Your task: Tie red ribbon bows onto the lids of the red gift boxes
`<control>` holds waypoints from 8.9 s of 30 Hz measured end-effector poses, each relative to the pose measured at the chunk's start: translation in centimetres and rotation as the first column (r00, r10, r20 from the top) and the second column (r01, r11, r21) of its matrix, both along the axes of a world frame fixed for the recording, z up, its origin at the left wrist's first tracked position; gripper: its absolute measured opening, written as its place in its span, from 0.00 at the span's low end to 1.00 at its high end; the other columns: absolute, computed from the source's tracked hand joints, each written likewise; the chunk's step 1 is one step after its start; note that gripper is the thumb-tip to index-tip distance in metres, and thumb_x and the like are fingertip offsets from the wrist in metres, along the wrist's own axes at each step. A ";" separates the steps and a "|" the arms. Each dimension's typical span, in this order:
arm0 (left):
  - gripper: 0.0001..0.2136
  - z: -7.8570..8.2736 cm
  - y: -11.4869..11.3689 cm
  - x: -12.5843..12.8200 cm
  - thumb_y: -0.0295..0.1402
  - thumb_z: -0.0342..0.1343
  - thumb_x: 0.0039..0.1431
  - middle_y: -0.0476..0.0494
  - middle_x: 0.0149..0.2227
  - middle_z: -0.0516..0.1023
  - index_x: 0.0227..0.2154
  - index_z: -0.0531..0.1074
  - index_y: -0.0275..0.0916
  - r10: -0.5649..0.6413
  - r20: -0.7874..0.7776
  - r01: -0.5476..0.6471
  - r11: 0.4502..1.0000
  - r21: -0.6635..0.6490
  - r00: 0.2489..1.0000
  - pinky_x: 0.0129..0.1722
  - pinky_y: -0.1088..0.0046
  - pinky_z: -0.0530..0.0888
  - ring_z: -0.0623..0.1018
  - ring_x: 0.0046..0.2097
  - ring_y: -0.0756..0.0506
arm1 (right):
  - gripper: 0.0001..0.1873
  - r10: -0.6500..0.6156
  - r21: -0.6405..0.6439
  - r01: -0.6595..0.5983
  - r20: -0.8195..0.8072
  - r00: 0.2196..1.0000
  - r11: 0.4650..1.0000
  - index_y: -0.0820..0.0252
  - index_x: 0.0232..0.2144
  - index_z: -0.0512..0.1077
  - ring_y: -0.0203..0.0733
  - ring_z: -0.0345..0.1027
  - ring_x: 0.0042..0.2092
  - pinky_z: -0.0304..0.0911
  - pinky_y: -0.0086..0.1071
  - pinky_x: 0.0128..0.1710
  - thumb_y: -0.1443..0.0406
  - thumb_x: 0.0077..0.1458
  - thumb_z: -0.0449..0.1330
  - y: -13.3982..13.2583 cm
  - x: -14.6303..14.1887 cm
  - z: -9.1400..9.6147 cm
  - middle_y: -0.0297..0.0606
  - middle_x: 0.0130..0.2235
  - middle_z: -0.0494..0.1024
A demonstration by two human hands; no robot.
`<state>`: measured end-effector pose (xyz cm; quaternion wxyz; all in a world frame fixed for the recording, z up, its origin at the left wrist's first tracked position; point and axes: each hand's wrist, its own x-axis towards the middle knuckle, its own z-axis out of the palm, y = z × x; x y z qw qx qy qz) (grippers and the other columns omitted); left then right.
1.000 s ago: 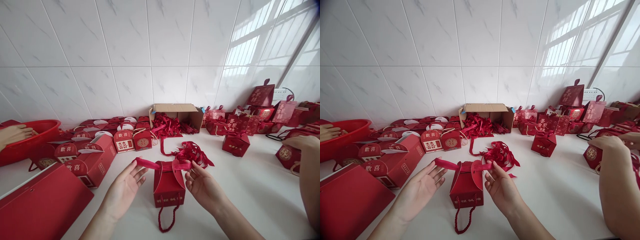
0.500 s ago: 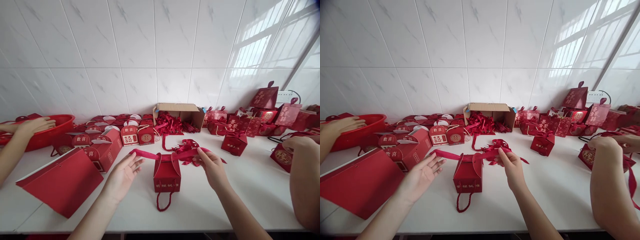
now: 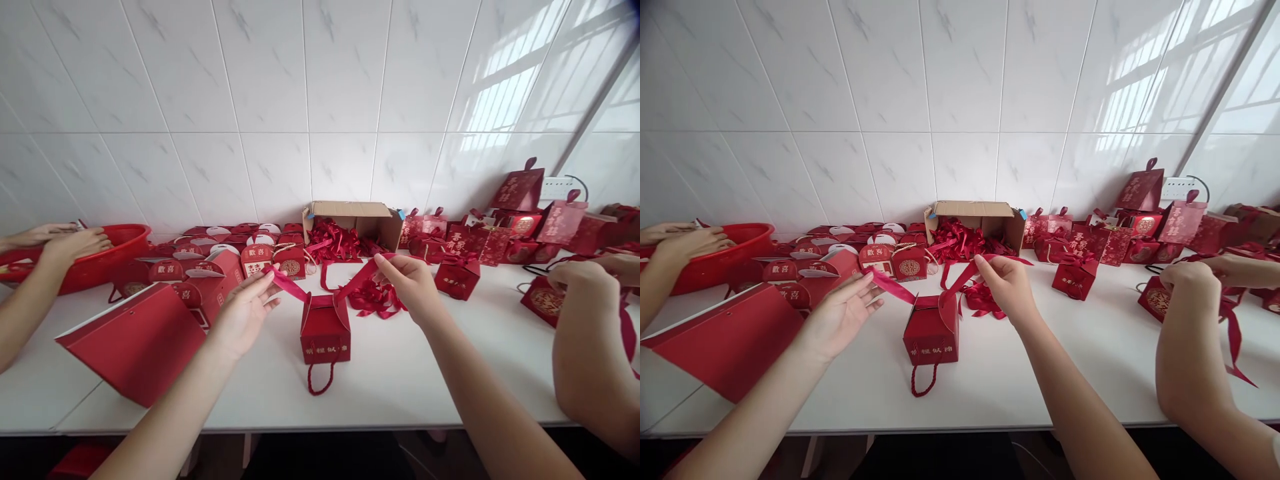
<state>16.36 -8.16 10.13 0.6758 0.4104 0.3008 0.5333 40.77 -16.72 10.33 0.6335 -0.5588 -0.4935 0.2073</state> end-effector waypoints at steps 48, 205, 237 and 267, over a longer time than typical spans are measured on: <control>0.06 6.5 1.4 3.3 0.34 0.59 0.55 0.44 0.31 0.78 0.32 0.75 0.37 -0.297 -0.239 0.380 0.779 0.499 0.924 0.45 0.63 0.73 0.79 0.40 0.42 | 0.11 0.450 0.217 -0.436 -0.020 0.893 0.874 0.62 0.34 0.74 0.36 0.73 0.34 0.70 0.34 0.40 0.59 0.54 0.62 3.8 -2.6 6.1 0.36 0.31 0.77; 0.19 -5.7 2.9 1.2 0.44 0.65 0.43 0.46 0.30 0.73 0.34 0.72 0.36 -0.337 -0.629 0.426 0.905 -0.009 0.701 0.32 0.71 0.69 0.74 0.33 0.45 | 0.27 0.406 -0.350 -0.511 -0.332 0.851 0.785 0.60 0.19 0.55 0.29 0.45 0.25 0.42 0.27 0.24 0.49 0.48 0.64 2.0 -1.3 -7.8 0.27 0.22 0.55; 0.25 -5.3 2.3 0.6 0.46 0.62 0.47 0.42 0.53 0.63 0.45 0.59 0.45 0.169 -0.798 0.303 0.864 0.402 0.578 0.54 0.60 0.62 0.64 0.56 0.40 | 0.20 0.527 -0.285 -0.628 -0.357 0.771 0.724 0.63 0.21 0.70 0.34 0.60 0.28 0.56 0.30 0.31 0.53 0.55 0.60 0.5 0.8 -5.4 0.35 0.23 0.69; 0.03 -3.4 1.3 5.7 0.33 0.55 0.54 0.51 0.33 0.80 0.30 0.74 0.43 0.289 -0.795 0.553 0.592 0.587 0.534 0.49 0.61 0.60 0.76 0.36 0.44 | 0.12 0.545 -0.056 -0.632 -0.451 0.707 0.773 0.58 0.38 0.76 0.34 0.66 0.29 0.63 0.29 0.35 0.58 0.53 0.64 0.6 -1.0 -2.7 0.34 0.27 0.74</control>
